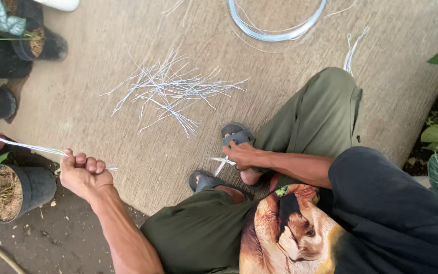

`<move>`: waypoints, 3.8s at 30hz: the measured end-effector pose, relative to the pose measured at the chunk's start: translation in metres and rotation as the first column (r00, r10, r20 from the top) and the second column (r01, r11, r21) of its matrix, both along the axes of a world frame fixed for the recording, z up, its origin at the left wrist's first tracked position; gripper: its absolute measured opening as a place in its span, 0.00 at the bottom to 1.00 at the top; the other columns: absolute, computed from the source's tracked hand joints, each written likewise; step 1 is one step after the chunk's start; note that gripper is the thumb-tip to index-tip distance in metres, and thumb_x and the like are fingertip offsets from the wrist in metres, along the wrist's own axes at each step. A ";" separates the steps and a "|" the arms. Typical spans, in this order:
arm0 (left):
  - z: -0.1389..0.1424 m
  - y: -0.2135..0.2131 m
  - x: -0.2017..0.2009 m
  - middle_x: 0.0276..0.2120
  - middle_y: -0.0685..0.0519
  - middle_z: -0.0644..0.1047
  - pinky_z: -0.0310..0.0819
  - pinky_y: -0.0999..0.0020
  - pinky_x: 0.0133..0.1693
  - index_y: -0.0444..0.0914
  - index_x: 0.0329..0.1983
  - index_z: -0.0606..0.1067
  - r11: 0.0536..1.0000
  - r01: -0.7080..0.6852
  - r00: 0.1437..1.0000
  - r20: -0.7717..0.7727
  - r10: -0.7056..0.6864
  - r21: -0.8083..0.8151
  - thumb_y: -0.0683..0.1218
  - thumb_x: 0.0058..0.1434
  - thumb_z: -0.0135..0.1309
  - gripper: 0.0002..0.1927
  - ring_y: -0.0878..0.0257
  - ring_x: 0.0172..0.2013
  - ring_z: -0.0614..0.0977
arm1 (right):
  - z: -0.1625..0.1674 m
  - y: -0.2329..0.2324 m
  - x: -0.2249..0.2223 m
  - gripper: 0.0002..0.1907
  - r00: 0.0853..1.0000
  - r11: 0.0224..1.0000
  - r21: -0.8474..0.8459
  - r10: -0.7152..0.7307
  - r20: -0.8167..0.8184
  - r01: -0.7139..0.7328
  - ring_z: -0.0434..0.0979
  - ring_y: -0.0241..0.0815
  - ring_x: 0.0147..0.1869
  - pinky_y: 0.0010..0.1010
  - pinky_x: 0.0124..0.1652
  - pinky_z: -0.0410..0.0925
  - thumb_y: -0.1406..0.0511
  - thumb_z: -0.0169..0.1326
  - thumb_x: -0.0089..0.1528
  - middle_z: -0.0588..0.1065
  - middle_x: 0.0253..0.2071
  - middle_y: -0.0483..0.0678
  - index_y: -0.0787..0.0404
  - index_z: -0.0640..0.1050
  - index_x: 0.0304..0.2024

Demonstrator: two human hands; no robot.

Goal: The person sits on the ground in a plant nursery holding a coil of wire. They pull out wire lengths, cut short pieces off with scissors, and bend and gather the cut wire pieces into a pile on the ground.

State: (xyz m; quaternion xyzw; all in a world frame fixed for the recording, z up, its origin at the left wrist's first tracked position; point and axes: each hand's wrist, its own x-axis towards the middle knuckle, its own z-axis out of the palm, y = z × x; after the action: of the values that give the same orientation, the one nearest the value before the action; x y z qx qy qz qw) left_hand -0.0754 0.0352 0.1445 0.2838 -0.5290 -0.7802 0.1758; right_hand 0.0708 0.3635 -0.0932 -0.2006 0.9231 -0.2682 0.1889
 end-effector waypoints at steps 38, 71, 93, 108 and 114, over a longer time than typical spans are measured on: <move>-0.024 0.061 -0.010 0.24 0.63 0.73 0.54 0.81 0.15 0.39 0.48 0.78 0.615 0.462 0.884 0.383 -0.267 -0.639 0.43 0.74 0.50 0.07 0.79 0.15 0.64 | -0.004 0.001 -0.005 0.06 0.995 0.990 -0.092 -0.102 0.015 0.103 0.81 0.58 0.35 0.47 0.31 0.73 0.68 0.60 0.50 0.77 0.30 0.62 0.64 0.79 0.29; -0.043 0.062 -0.017 0.16 0.60 0.62 0.58 0.68 0.21 0.44 0.26 0.70 0.347 0.440 0.886 0.337 -0.320 -0.828 0.61 0.77 0.53 0.25 0.71 0.15 0.59 | -0.002 0.041 -0.028 0.23 0.978 0.985 0.012 -0.173 0.119 0.172 0.79 0.61 0.45 0.51 0.39 0.72 0.72 0.61 0.48 0.78 0.34 0.57 0.55 0.79 0.48; -0.036 0.145 -0.034 0.17 0.46 0.75 0.68 0.61 0.24 0.35 0.43 0.82 0.247 0.566 0.706 0.308 -0.638 -0.786 0.53 0.64 0.58 0.16 0.63 0.20 0.75 | 0.172 -0.038 -0.130 0.11 0.841 0.709 -0.705 -0.365 -0.399 -0.026 0.79 0.51 0.37 0.39 0.36 0.72 0.71 0.59 0.53 0.77 0.37 0.56 0.68 0.78 0.38; -0.096 0.085 -0.027 0.19 0.42 0.74 0.64 0.53 0.27 0.30 0.28 0.79 0.025 0.672 0.660 0.584 -0.473 -0.740 0.53 0.74 0.52 0.24 0.57 0.23 0.71 | 0.151 0.017 -0.080 0.21 0.828 0.775 -0.626 -0.295 -0.476 -0.084 0.77 0.64 0.58 0.46 0.52 0.72 0.67 0.54 0.60 0.72 0.61 0.63 0.63 0.75 0.57; -0.146 0.059 -0.027 0.17 0.48 0.70 0.64 0.59 0.23 0.29 0.23 0.68 0.382 0.649 0.761 0.570 -0.310 -0.658 0.50 0.68 0.55 0.23 0.61 0.19 0.70 | 0.092 0.143 -0.171 0.05 0.934 0.917 -0.378 -0.241 -0.262 0.131 0.80 0.55 0.34 0.50 0.36 0.72 0.65 0.56 0.55 0.77 0.30 0.54 0.60 0.79 0.32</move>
State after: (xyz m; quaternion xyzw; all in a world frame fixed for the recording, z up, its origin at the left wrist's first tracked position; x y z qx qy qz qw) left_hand -0.1025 0.0941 -0.0018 0.1317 -0.9122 -0.3848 -0.0494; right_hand -0.1006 0.5063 -0.0017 -0.1804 0.8925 -0.4129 -0.0210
